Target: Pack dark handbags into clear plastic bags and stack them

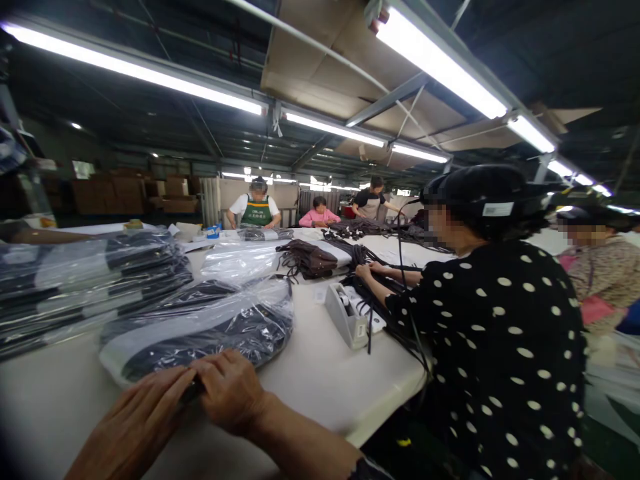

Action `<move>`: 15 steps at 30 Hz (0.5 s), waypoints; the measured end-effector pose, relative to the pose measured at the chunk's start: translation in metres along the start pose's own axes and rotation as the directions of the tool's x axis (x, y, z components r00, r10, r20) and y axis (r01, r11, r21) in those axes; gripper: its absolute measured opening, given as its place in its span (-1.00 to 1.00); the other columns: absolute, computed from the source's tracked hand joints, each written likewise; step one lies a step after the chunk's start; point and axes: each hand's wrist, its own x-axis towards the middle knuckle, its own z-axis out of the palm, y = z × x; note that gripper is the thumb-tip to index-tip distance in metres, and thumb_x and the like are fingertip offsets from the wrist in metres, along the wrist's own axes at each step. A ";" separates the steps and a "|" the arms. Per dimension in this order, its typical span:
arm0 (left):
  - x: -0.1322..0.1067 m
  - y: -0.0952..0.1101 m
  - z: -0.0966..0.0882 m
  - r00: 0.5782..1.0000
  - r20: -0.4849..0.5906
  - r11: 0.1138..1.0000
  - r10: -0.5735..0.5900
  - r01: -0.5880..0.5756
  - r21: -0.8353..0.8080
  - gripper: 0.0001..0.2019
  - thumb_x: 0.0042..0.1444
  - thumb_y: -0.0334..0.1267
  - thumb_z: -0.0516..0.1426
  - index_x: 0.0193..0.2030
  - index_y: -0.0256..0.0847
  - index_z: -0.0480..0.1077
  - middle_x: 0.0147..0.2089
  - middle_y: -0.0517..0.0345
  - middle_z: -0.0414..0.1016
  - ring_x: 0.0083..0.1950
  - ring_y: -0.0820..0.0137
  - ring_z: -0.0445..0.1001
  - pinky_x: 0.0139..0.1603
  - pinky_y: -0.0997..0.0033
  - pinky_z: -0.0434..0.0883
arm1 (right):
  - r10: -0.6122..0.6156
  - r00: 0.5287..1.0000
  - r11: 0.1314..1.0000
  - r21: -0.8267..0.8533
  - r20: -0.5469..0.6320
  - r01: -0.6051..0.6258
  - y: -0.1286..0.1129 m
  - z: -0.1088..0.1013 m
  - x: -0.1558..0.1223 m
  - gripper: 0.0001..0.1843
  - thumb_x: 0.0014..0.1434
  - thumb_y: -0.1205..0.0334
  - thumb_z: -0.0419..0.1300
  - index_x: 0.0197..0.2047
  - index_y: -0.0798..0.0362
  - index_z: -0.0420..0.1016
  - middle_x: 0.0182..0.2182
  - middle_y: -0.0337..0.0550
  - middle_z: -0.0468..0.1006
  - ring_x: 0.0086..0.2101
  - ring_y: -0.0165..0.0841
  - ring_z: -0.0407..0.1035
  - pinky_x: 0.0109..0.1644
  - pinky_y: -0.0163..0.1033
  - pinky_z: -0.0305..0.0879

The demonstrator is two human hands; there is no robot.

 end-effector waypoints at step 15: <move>-0.020 0.015 0.024 0.981 -0.113 0.956 -0.155 0.121 -0.268 -0.68 0.29 -0.46 -0.05 -0.01 -0.14 0.46 -0.08 0.13 0.59 0.06 0.44 0.48 0.39 0.28 0.12 | 0.084 0.994 0.995 0.058 -0.069 -0.080 -0.007 -0.001 -0.012 -0.59 0.21 0.31 0.08 0.13 0.11 0.38 -0.12 -0.05 0.58 -0.10 -0.29 0.43 0.07 -0.17 0.42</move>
